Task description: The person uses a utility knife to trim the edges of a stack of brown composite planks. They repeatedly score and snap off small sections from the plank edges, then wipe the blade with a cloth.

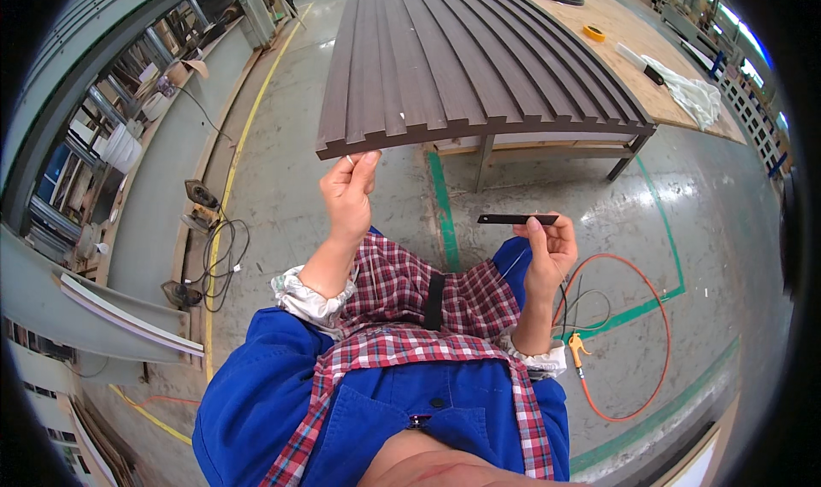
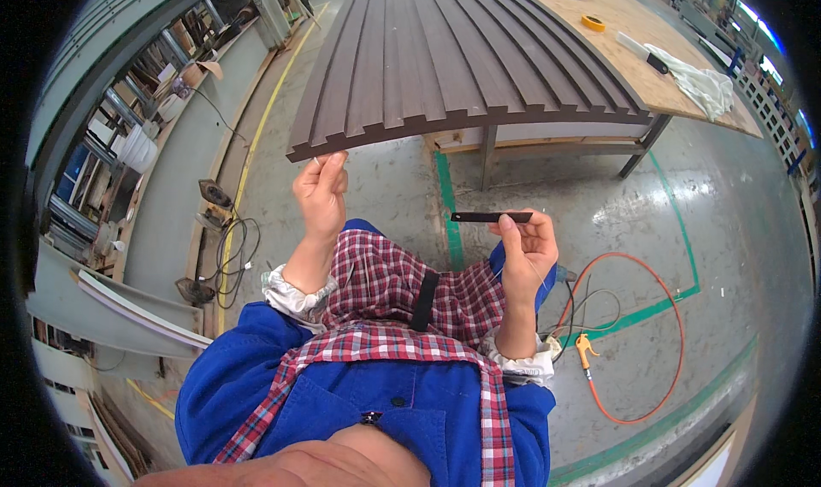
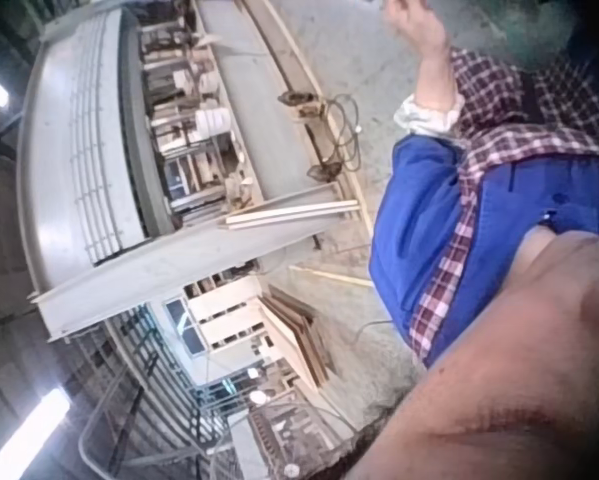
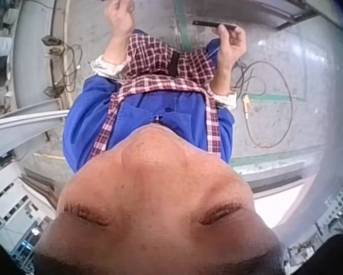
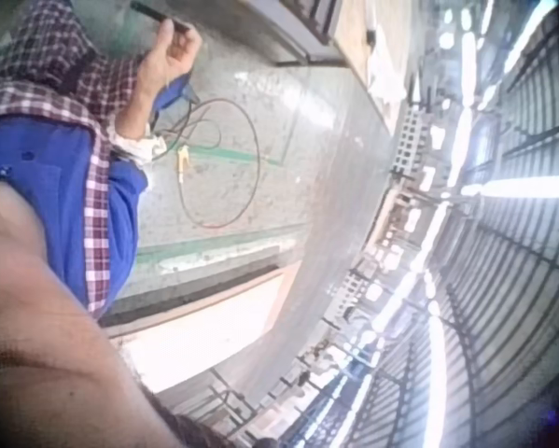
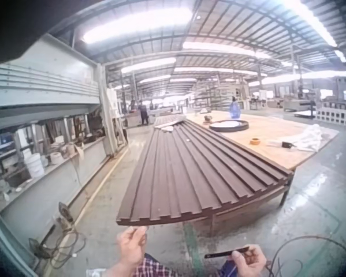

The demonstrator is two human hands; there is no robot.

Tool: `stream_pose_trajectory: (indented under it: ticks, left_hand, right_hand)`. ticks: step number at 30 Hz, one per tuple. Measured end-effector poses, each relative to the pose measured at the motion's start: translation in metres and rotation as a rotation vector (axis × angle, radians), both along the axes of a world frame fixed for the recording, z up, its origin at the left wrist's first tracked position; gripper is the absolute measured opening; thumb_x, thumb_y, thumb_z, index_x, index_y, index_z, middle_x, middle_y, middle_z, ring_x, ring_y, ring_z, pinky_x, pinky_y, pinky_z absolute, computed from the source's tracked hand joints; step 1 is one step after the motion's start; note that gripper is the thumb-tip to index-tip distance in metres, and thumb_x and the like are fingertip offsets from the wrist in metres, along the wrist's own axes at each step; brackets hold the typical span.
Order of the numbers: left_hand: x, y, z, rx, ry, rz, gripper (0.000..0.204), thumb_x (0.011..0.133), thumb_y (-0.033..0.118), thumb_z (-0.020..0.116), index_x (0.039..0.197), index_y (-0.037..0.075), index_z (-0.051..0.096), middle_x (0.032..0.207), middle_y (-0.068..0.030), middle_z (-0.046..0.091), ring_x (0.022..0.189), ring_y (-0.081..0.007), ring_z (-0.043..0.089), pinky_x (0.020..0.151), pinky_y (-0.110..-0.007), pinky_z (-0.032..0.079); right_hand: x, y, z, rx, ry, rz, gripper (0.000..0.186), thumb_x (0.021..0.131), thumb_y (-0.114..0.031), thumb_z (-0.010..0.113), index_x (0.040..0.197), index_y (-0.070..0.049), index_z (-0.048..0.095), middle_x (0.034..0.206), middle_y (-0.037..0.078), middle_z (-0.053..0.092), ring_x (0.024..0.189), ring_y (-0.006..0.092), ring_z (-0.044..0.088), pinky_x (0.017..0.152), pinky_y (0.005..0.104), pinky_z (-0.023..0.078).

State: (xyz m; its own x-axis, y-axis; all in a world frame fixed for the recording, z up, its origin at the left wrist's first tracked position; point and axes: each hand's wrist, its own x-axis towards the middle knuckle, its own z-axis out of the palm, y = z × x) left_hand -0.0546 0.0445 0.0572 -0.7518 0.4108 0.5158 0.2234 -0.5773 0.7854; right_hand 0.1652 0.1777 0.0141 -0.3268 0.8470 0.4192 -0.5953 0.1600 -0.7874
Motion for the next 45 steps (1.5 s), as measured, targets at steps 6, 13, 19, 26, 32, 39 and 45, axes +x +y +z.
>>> stream_pose_trajectory:
  ticks: [6, 13, 19, 26, 32, 39, 45]
  left_hand:
    - [-0.005, -0.005, 0.001, -0.101, 0.228, 0.143, 0.016, 0.090, 0.010, 0.061, 0.089, -0.004, 0.067, 0.062, 0.0067, 0.045, 0.052, -0.0011, 0.033, 0.047, -0.020, 0.023]
    - [-0.019, -0.019, -0.013, -0.046, 0.203, 0.068, 0.024, 0.094, 0.016, 0.055, 0.101, -0.005, 0.064, 0.063, 0.0042, 0.046, 0.052, -0.0028, 0.030, 0.048, -0.021, 0.023]
    - [-0.039, -0.019, -0.034, -0.400, 0.268, 0.259, 0.027, 0.087, 0.017, 0.063, 0.104, -0.004, 0.063, 0.099, -0.0103, 0.064, 0.088, -0.0126, 0.058, 0.080, -0.027, 0.044]
    - [-0.031, -0.033, -0.006, -0.131, 0.230, -0.151, 0.045, 0.080, 0.014, 0.063, 0.120, -0.004, 0.052, 0.109, -0.0167, 0.062, 0.100, -0.0233, 0.060, 0.091, -0.037, 0.043]
    - [-0.022, -0.032, -0.011, -0.053, -0.201, -0.549, 0.037, 0.092, 0.024, 0.051, 0.118, -0.003, 0.050, 0.102, -0.0162, 0.061, 0.082, -0.0207, 0.060, 0.075, -0.032, 0.048]
    - [-0.007, -0.005, -0.013, 0.193, -0.507, -0.668, 0.023, 0.096, 0.018, 0.049, 0.104, -0.001, 0.058, 0.088, -0.0099, 0.065, 0.066, -0.0142, 0.058, 0.066, -0.032, 0.052]
    - [-0.008, -0.012, 0.006, 0.286, -0.553, -0.884, 0.023, 0.096, 0.018, 0.046, 0.086, -0.001, 0.057, 0.065, -0.0025, 0.054, 0.045, -0.0080, 0.042, 0.054, -0.029, 0.053]
  right_hand:
    - [-0.004, -0.006, 0.006, 0.006, -0.010, 0.026, 0.013, 0.088, 0.001, 0.060, 0.099, 0.001, 0.053, 0.087, 0.010, 0.065, 0.077, 0.0149, 0.066, 0.072, 0.0266, 0.054]
    - [-0.010, -0.009, 0.006, 0.017, -0.040, 0.057, 0.014, 0.087, 0.001, 0.061, 0.099, 0.001, 0.053, 0.088, 0.010, 0.065, 0.077, 0.0141, 0.065, 0.073, 0.0265, 0.055]
    - [-0.032, -0.021, 0.021, 0.052, -0.015, 0.139, 0.016, 0.085, 0.006, 0.061, 0.099, 0.002, 0.054, 0.096, 0.013, 0.066, 0.085, 0.0139, 0.064, 0.076, 0.0264, 0.054]
    - [-0.080, -0.042, 0.047, 0.173, 0.031, 0.369, 0.015, 0.082, 0.010, 0.063, 0.094, 0.002, 0.058, 0.102, 0.015, 0.065, 0.093, 0.0152, 0.063, 0.080, 0.0256, 0.051]
    - [-0.110, -0.073, 0.047, 0.314, 0.060, 0.039, 0.016, 0.078, 0.010, 0.067, 0.086, 0.001, 0.056, 0.100, 0.017, 0.064, 0.088, 0.0167, 0.064, 0.074, 0.0268, 0.053]
    - [-0.126, -0.087, 0.054, 0.477, 0.100, -0.211, 0.020, 0.076, 0.011, 0.068, 0.084, 0.001, 0.053, 0.095, 0.016, 0.062, 0.080, 0.0160, 0.063, 0.066, 0.0244, 0.052]
    - [-0.120, -0.098, 0.053, 0.305, 0.070, -0.057, 0.020, 0.078, 0.010, 0.066, 0.087, 0.002, 0.050, 0.094, 0.014, 0.060, 0.079, 0.0119, 0.061, 0.068, 0.0219, 0.050]
